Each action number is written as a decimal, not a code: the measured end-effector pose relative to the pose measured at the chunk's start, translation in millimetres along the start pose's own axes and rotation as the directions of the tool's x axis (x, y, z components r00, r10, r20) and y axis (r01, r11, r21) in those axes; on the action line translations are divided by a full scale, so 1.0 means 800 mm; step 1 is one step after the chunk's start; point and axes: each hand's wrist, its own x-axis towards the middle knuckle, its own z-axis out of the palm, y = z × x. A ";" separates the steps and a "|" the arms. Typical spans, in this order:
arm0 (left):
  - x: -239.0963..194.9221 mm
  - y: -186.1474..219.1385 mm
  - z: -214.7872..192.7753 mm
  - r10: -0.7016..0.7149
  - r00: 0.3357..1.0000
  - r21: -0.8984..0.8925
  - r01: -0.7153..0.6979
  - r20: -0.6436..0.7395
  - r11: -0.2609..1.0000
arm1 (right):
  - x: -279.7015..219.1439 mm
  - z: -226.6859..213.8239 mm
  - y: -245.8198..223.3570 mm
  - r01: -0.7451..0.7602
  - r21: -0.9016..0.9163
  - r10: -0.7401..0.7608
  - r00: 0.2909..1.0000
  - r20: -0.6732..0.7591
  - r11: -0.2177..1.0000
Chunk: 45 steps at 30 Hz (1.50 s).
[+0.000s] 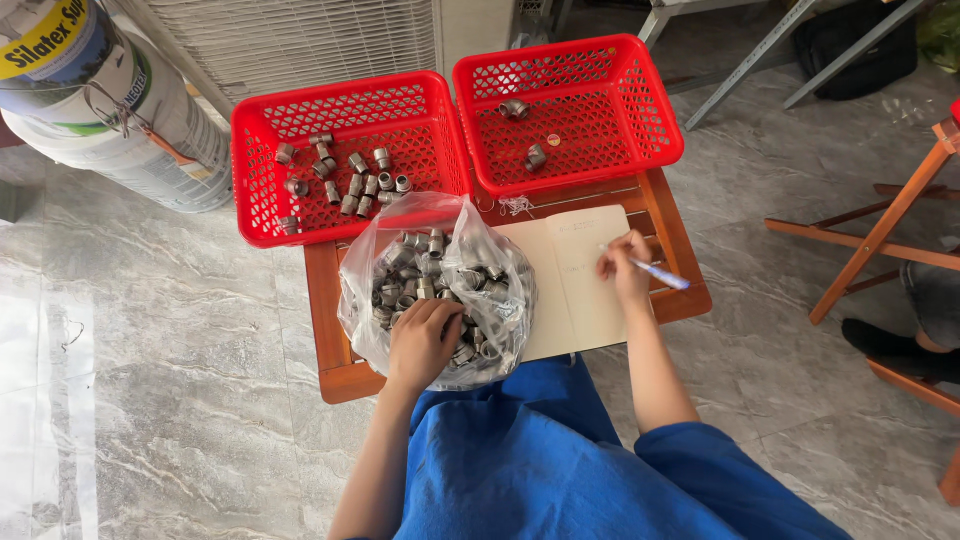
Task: The person sorts small metal pipe fittings from a plastic bag into two red baskets. They repeatedly pick up fittings, inspect them, and place them into the left basket, occasionally writing on a notebook with a pen.
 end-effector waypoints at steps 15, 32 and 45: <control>0.003 0.002 -0.002 0.000 1.000 0.007 0.000 -0.008 1.000 | -0.038 0.000 -0.003 0.059 -0.042 -0.061 0.997 -0.043 0.997; 0.001 0.000 0.000 -0.009 1.000 0.020 0.008 0.021 1.000 | -0.064 0.024 -0.049 0.054 -0.282 -0.100 0.984 -0.150 0.958; 0.001 -0.001 0.003 -0.001 1.000 0.025 0.001 -0.002 1.000 | -0.055 0.006 -0.012 0.076 -0.385 -0.158 0.970 -0.186 0.920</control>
